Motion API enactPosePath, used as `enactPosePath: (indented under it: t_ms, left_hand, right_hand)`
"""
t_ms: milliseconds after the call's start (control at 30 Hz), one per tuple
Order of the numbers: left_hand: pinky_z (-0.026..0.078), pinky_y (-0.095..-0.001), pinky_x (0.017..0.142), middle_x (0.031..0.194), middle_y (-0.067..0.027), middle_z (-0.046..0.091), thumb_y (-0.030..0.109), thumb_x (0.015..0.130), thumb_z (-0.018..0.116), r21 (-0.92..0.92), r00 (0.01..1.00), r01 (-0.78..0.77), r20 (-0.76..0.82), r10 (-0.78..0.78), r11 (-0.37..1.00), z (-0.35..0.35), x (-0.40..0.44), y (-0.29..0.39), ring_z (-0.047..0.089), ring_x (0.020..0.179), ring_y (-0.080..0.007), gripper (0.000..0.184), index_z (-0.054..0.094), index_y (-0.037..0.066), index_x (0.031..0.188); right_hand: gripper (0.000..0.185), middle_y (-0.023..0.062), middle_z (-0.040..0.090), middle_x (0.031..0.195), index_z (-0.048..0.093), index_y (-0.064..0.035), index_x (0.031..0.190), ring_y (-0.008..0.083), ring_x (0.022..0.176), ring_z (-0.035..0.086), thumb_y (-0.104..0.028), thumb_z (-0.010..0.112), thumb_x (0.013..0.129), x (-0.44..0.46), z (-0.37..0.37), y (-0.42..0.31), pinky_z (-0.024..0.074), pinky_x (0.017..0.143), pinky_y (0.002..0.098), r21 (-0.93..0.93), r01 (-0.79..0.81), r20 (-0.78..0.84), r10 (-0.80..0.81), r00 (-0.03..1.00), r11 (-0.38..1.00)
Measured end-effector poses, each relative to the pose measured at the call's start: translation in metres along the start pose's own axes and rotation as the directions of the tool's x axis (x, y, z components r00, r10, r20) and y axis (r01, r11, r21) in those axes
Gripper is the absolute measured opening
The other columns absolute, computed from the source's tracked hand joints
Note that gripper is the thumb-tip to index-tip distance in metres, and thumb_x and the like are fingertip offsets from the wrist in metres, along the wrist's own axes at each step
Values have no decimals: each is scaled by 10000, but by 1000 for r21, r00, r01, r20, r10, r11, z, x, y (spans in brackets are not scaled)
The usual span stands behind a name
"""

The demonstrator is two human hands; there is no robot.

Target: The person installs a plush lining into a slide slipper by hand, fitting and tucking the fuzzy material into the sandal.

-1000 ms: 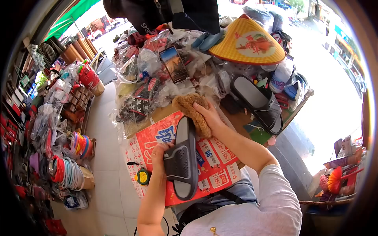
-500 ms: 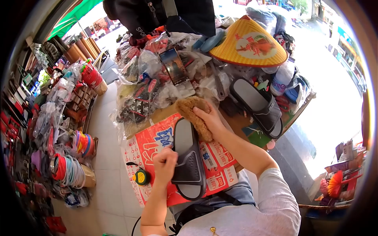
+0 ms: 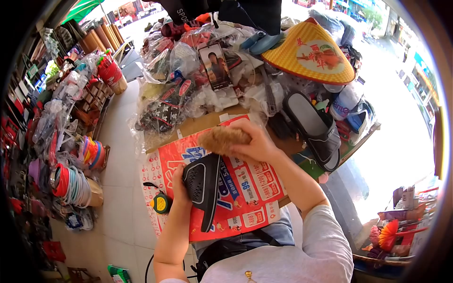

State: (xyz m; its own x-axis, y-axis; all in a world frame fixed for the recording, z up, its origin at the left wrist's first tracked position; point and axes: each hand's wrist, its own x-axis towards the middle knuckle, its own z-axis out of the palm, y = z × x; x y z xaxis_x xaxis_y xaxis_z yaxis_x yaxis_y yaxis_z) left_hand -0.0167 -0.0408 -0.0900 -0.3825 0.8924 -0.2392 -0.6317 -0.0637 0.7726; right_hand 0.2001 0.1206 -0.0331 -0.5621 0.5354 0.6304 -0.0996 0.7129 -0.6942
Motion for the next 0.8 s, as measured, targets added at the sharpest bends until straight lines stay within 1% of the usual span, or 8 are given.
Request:
enactPosePath:
  t_ms: [67, 233, 300, 367, 400, 533, 633, 800]
  left_hand:
    - [540, -283, 630, 813, -42, 674, 382, 961, 560, 35, 1000, -19, -11, 20, 999, 5, -2, 3, 648, 683, -142, 276, 604, 112, 918]
    - [578, -341, 766, 915, -86, 710, 410, 964, 539, -89, 989, 111, 106, -101, 990, -37, 26, -22, 699, 811, -207, 340, 644, 90, 1013]
    - [570, -378, 860, 986, -102, 717, 412, 975, 521, 518, 969, -247, 150, 198, 819, -40, 22, -32, 706, 901, -234, 364, 653, 80, 1050]
    - [572, -365, 797, 938, -80, 711, 389, 994, 496, -147, 994, 100, 66, -91, 984, -28, 24, -16, 698, 826, -211, 344, 651, 82, 1012]
    - [563, -324, 701, 863, -57, 695, 374, 1007, 474, -97, 994, 13, -106, -24, 995, -7, 15, -12, 677, 731, -179, 348, 648, 75, 967]
    - [526, -268, 624, 805, -33, 678, 378, 1015, 455, 57, 999, 7, 42, -9, 998, 6, 3, 0, 643, 670, -126, 377, 642, 67, 909]
    - [518, -265, 615, 812, -33, 681, 378, 1010, 458, -5, 999, 17, -35, -17, 1000, 26, -4, 5, 638, 666, -121, 377, 643, 64, 911]
    - [536, -282, 651, 851, -47, 699, 378, 998, 472, -26, 998, 57, 3, -56, 998, 5, 9, -5, 655, 709, -131, 366, 655, 76, 900]
  right_hand:
    - [510, 132, 648, 1112, 642, -69, 1147, 293, 1038, 638, -104, 868, 692, 1, -4, -4, 512, 894, 378, 25, -88, -24, 89, 996, 996]
    - [470, 112, 659, 1060, 664, -101, 1131, 320, 980, 655, -86, 845, 697, -17, 17, -62, 556, 801, 391, 121, 416, 66, -426, 902, 901]
    - [458, 123, 638, 1082, 669, -119, 1137, 321, 961, 659, -63, 826, 710, -28, 27, -72, 565, 766, 386, 125, 388, 269, -408, 872, 913]
    - [448, 127, 618, 1107, 670, -129, 1129, 316, 963, 659, -31, 808, 714, -25, 26, -56, 564, 774, 390, 163, 349, 221, -379, 899, 923]
    - [451, 127, 621, 1106, 670, -127, 1129, 321, 967, 659, -24, 808, 712, -22, 21, -45, 563, 776, 389, 28, 322, 133, -323, 937, 946]
    - [454, 127, 636, 1095, 674, -114, 1128, 329, 993, 659, -11, 810, 707, -14, -2, -34, 564, 796, 393, -231, 104, -55, -119, 991, 968]
    - [452, 130, 640, 1100, 677, -111, 1128, 327, 1003, 660, -18, 813, 708, -24, 3, -61, 567, 811, 403, -145, 270, -78, -283, 956, 952]
    - [423, 132, 641, 1100, 677, -121, 1133, 317, 993, 664, -114, 834, 740, -39, 18, -80, 569, 813, 395, -8, 371, 288, -353, 890, 929]
